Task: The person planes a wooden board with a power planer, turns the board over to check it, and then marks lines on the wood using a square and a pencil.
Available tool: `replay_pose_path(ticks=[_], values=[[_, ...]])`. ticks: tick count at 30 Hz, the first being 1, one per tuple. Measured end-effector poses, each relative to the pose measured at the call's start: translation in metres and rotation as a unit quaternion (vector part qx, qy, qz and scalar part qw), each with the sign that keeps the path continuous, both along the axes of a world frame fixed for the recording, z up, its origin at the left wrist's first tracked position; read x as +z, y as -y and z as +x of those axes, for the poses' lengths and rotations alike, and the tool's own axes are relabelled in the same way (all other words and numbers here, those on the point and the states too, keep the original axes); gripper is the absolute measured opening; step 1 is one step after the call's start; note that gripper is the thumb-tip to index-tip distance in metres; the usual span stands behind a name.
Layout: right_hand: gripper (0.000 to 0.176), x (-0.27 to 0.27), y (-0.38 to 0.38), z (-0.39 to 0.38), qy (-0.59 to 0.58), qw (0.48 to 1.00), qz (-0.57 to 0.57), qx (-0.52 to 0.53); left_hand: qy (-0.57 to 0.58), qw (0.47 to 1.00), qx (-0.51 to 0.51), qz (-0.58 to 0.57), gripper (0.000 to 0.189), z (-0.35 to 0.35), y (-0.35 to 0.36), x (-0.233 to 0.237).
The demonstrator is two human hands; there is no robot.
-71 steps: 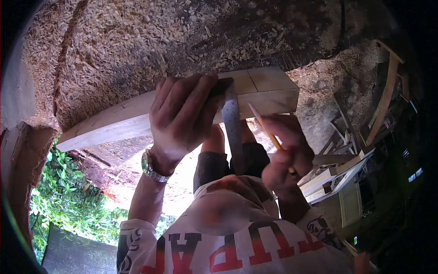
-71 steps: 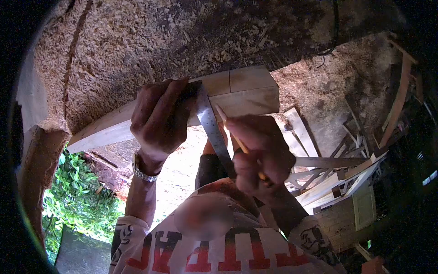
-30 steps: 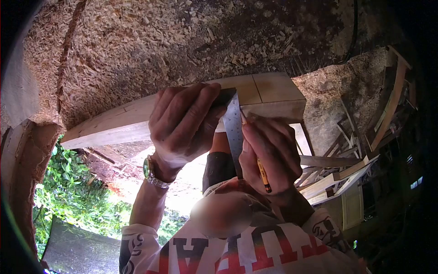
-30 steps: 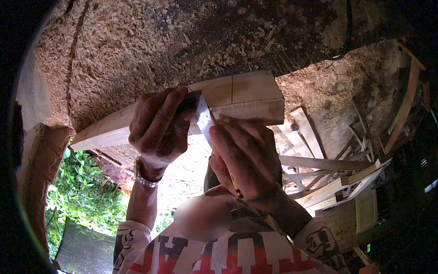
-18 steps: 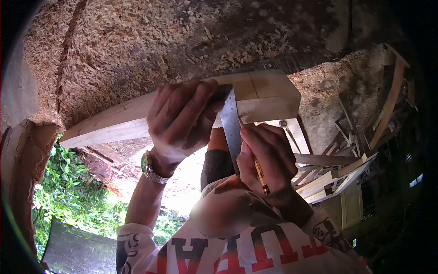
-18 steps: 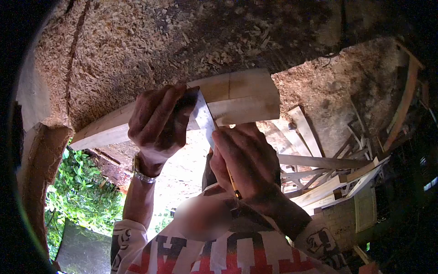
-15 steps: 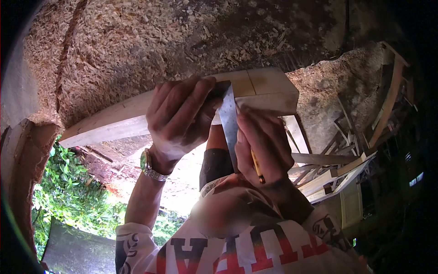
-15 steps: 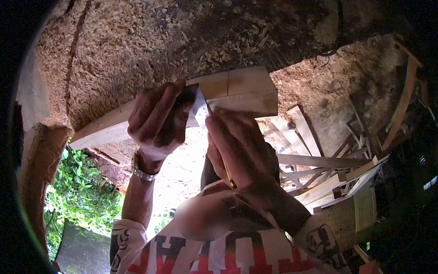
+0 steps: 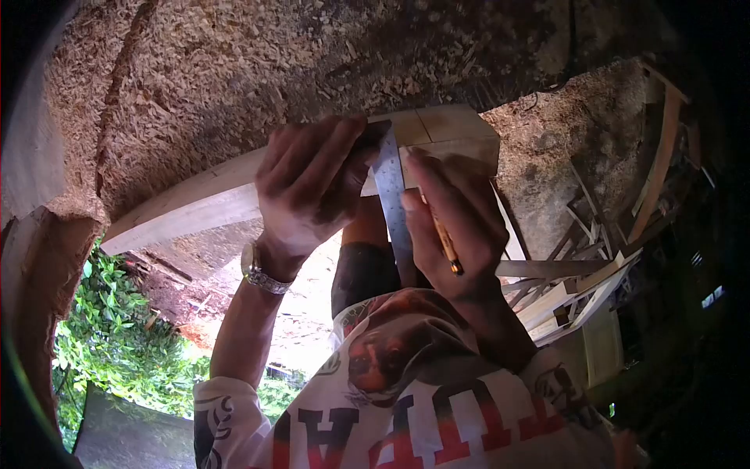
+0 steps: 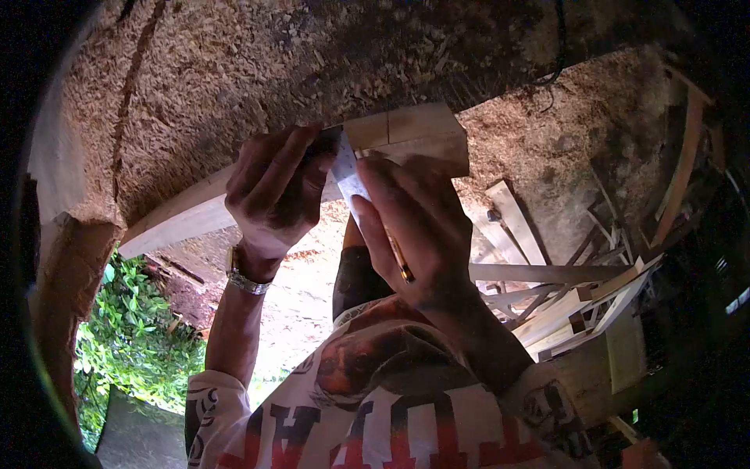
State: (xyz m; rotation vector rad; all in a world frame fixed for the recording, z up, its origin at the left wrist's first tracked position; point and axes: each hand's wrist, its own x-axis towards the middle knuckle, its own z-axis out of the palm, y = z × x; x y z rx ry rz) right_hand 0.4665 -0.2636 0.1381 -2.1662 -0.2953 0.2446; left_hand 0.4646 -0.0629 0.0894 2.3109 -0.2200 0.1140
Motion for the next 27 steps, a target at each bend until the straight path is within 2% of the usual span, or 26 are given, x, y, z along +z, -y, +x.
replay_pose_path(ticks=[4,7,11,13,15,18,21,25,27], values=[[0.033,0.002,0.010,-0.014,-0.020,0.999,0.001,0.028,0.021,1.000,-0.007,-0.007,0.038,0.000,-0.003,-0.006],[0.033,0.019,0.021,-0.040,-0.169,0.985,-0.006,0.028,-0.007,1.000,-0.013,-0.010,0.037,0.004,-0.002,0.004],[0.034,0.028,0.009,-0.016,-0.054,0.998,-0.012,-0.037,-0.012,1.000,-0.006,-0.010,0.036,0.003,-0.002,0.005],[0.034,0.017,-0.001,0.002,-0.060,0.998,-0.014,-0.028,-0.020,1.000,-0.005,-0.005,0.036,0.005,-0.001,0.007],[0.027,0.009,-0.006,0.004,-0.067,0.997,0.030,-0.035,-0.003,1.000,-0.009,-0.006,0.037,0.004,-0.001,0.002],[0.025,0.012,0.003,-0.013,-0.075,0.997,0.001,-0.022,0.000,1.000,-0.009,-0.008,0.038,0.003,-0.003,0.000],[0.024,0.022,0.019,-0.037,-0.186,0.982,-0.032,0.000,-0.009,1.000,-0.006,-0.018,0.034,0.003,-0.002,0.003],[0.028,0.036,0.013,-0.027,-0.075,0.995,-0.047,-0.046,0.011,1.000,-0.021,-0.019,0.033,0.003,-0.004,-0.002],[0.033,0.024,0.007,-0.021,-0.072,0.993,-0.025,-0.088,-0.007,1.000,-0.012,-0.012,0.034,0.004,-0.002,0.004]])
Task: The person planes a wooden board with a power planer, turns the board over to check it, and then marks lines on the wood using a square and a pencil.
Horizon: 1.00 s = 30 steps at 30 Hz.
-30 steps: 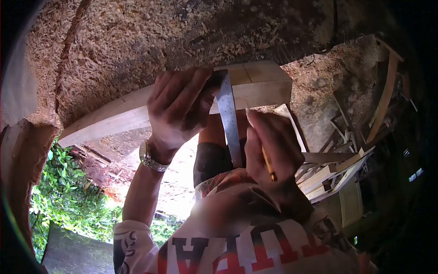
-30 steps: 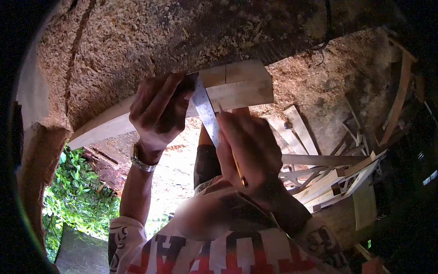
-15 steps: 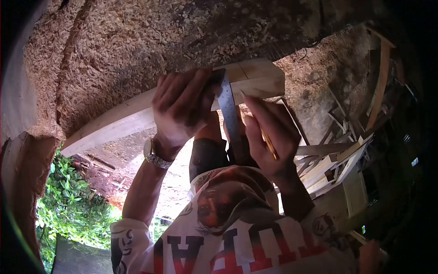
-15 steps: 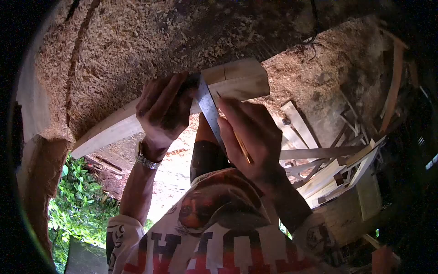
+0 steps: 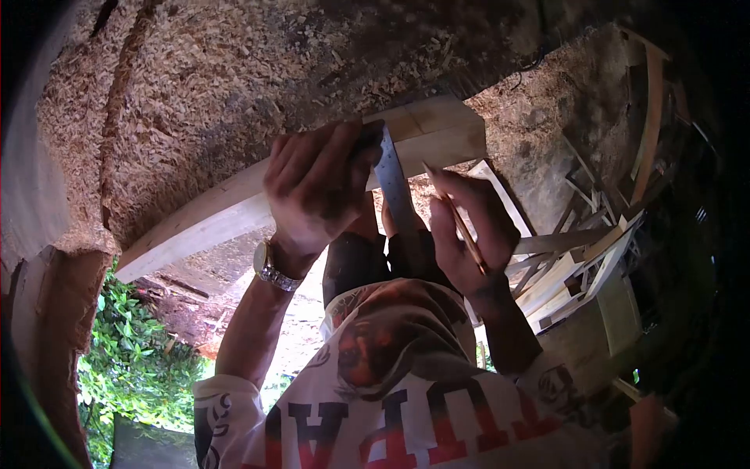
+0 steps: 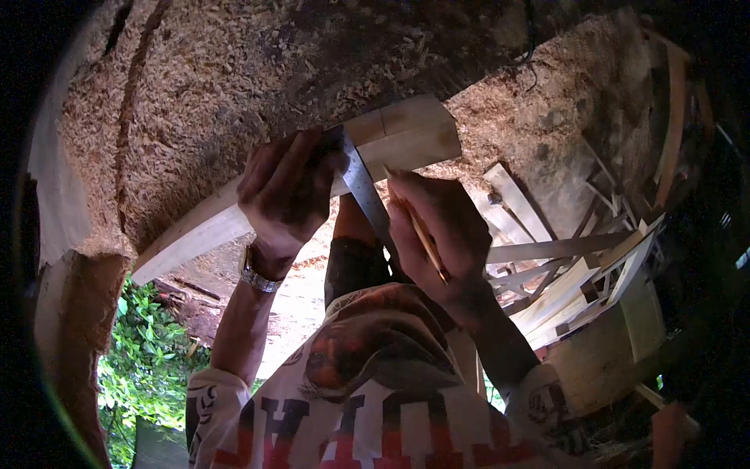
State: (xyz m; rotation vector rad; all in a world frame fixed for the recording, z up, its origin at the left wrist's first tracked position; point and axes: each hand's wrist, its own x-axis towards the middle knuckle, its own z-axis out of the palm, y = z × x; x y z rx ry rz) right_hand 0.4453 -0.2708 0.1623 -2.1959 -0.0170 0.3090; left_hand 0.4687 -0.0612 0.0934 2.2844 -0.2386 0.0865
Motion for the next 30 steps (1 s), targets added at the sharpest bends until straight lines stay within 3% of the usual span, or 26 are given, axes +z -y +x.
replay_pose_path(ticks=[7,13,18,23,26,28,30], values=[[0.033,-0.029,-0.013,0.012,0.080,0.995,0.026,0.045,0.006,1.000,0.012,-0.016,0.039,-0.002,-0.001,-0.006],[0.029,0.005,0.009,-0.008,-0.055,0.997,0.022,0.040,-0.009,1.000,0.010,-0.009,0.033,0.001,0.000,-0.002],[0.015,-0.008,0.010,-0.038,-0.142,0.989,-0.027,-0.002,-0.013,1.000,-0.002,0.002,0.030,0.001,-0.002,-0.002],[0.023,-0.036,-0.017,-0.068,-0.359,0.892,0.240,-0.134,-0.050,0.999,0.009,-0.016,0.037,-0.002,-0.002,0.007],[0.028,-0.020,-0.022,-0.061,-0.357,0.840,0.286,-0.293,-0.014,0.997,0.043,-0.061,0.049,-0.001,-0.003,0.004],[0.034,-0.023,-0.015,-0.051,-0.246,0.850,0.287,-0.367,-0.012,0.987,0.113,-0.115,0.060,-0.004,-0.001,-0.001],[0.037,-0.025,0.011,-0.048,-0.187,0.876,0.208,-0.392,0.005,0.986,0.106,-0.126,0.065,-0.013,-0.005,-0.013]])
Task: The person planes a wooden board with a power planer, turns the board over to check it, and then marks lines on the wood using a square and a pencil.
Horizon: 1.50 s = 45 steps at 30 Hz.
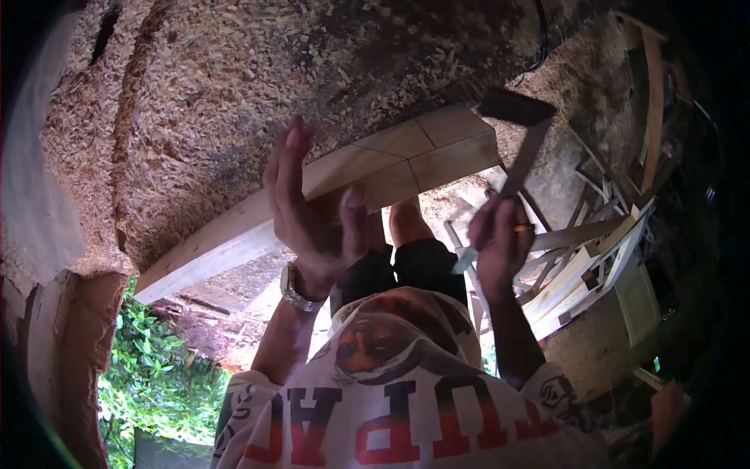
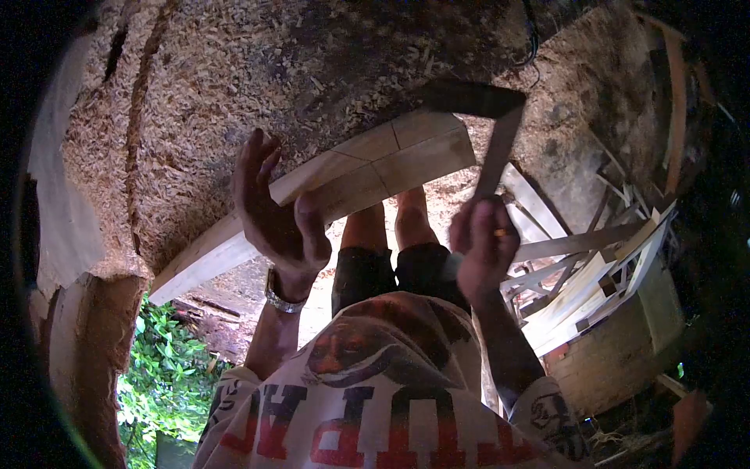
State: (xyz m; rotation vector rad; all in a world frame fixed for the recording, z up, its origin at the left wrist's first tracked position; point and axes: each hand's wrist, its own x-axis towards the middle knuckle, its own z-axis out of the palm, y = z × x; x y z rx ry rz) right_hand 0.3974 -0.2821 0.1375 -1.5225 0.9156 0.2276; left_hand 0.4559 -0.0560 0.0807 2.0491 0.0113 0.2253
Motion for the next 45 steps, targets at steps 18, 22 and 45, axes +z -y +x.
replay_pose_path(ticks=[18,22,45], values=[[0.043,0.001,0.007,-0.011,-0.027,0.995,0.003,-0.097,-0.054,0.921,-0.171,0.345,0.067,-0.006,-0.132,-0.001],[0.042,0.000,0.019,-0.016,-0.043,0.991,-0.011,-0.123,-0.057,0.903,-0.156,0.397,0.097,-0.002,-0.108,-0.008],[0.021,0.015,0.012,0.039,0.107,0.886,-0.148,0.426,-0.018,0.954,-0.214,0.208,0.057,0.052,-0.114,0.020]])
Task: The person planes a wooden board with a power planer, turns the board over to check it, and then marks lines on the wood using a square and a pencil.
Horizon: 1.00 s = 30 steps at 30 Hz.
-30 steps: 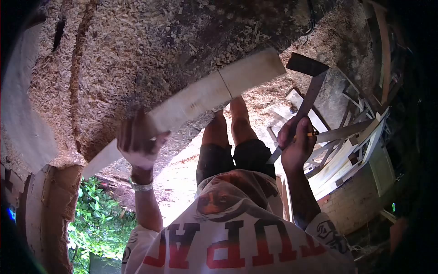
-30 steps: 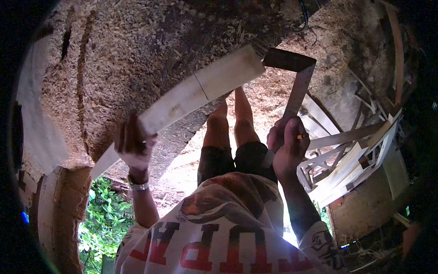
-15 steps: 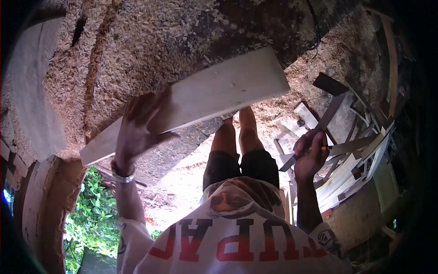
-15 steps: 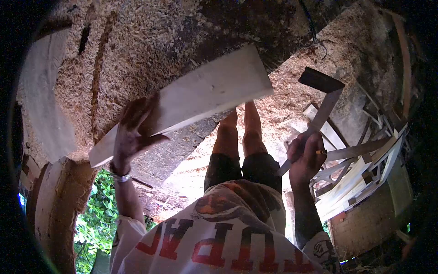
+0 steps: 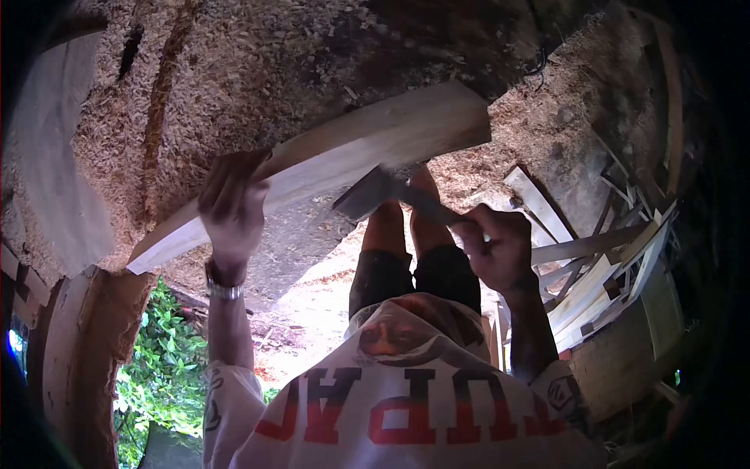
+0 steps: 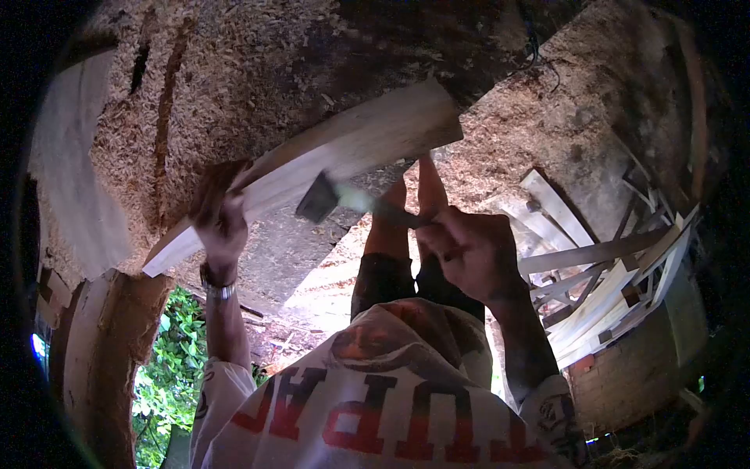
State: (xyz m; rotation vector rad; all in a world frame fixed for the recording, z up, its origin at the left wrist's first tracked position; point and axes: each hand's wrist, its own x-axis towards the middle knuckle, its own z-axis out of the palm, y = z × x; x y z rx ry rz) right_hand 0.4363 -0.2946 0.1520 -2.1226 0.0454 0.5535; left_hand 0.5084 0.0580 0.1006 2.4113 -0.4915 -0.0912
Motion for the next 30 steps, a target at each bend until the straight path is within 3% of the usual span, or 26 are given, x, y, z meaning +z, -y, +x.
replay_pose_path(ticks=[1,2,3,6,10,11,13,15,17,20,23,25,27,29,30], values=[[0.024,-0.002,0.000,0.006,0.068,0.996,0.000,0.053,0.030,0.999,0.033,-0.027,0.063,-0.002,0.010,0.007],[0.025,-0.001,0.000,0.015,0.120,0.989,-0.007,0.087,-0.026,0.996,0.026,-0.081,0.078,-0.005,0.024,0.023],[0.027,0.003,0.000,0.023,0.167,0.979,-0.012,0.120,-0.086,0.984,-0.042,-0.149,0.084,-0.010,0.029,0.029],[0.036,0.005,0.009,0.045,0.285,0.942,-0.013,0.176,-0.264,0.929,0.039,-0.256,0.084,-0.036,0.071,0.065],[0.039,0.022,0.015,0.087,0.382,0.913,-0.092,0.108,-0.045,0.967,0.006,-0.251,0.044,-0.042,0.088,0.075],[0.033,0.025,0.018,0.091,0.415,0.903,-0.087,0.074,-0.024,0.975,0.002,-0.219,0.044,-0.051,0.086,0.074],[0.027,0.005,0.027,0.085,0.490,0.870,0.058,-0.006,0.019,0.988,-0.002,-0.155,0.051,-0.068,0.083,0.070],[0.030,-0.005,0.017,0.057,0.417,0.892,0.147,-0.094,0.071,0.996,-0.008,-0.058,0.056,-0.074,0.090,0.052],[0.032,-0.011,-0.012,0.016,0.182,0.943,0.206,-0.187,0.075,0.997,0.008,-0.012,0.058,-0.088,0.090,0.018],[0.036,-0.039,-0.053,-0.025,-0.088,0.936,0.276,-0.200,0.062,0.997,0.024,0.041,0.052,-0.109,0.080,-0.018],[0.040,-0.058,-0.080,-0.042,-0.119,0.932,0.286,-0.188,0.089,0.985,0.032,0.147,0.044,-0.115,0.077,-0.024],[0.037,-0.075,-0.097,-0.043,-0.050,0.920,0.323,-0.216,0.139,0.967,0.041,0.208,0.038,-0.108,0.082,-0.024],[0.039,-0.088,-0.100,-0.039,-0.031,0.926,0.312,-0.211,0.253,0.946,0.040,0.200,0.034,-0.094,0.080,-0.036],[0.043,-0.095,-0.098,-0.031,-0.066,0.949,0.253,-0.176,0.221,0.962,0.027,0.159,0.035,-0.084,0.072,-0.031],[0.039,-0.097,-0.103,-0.030,-0.057,0.933,0.285,-0.215,0.189,0.969,-0.008,0.156,0.041,-0.079,0.064,-0.029]])
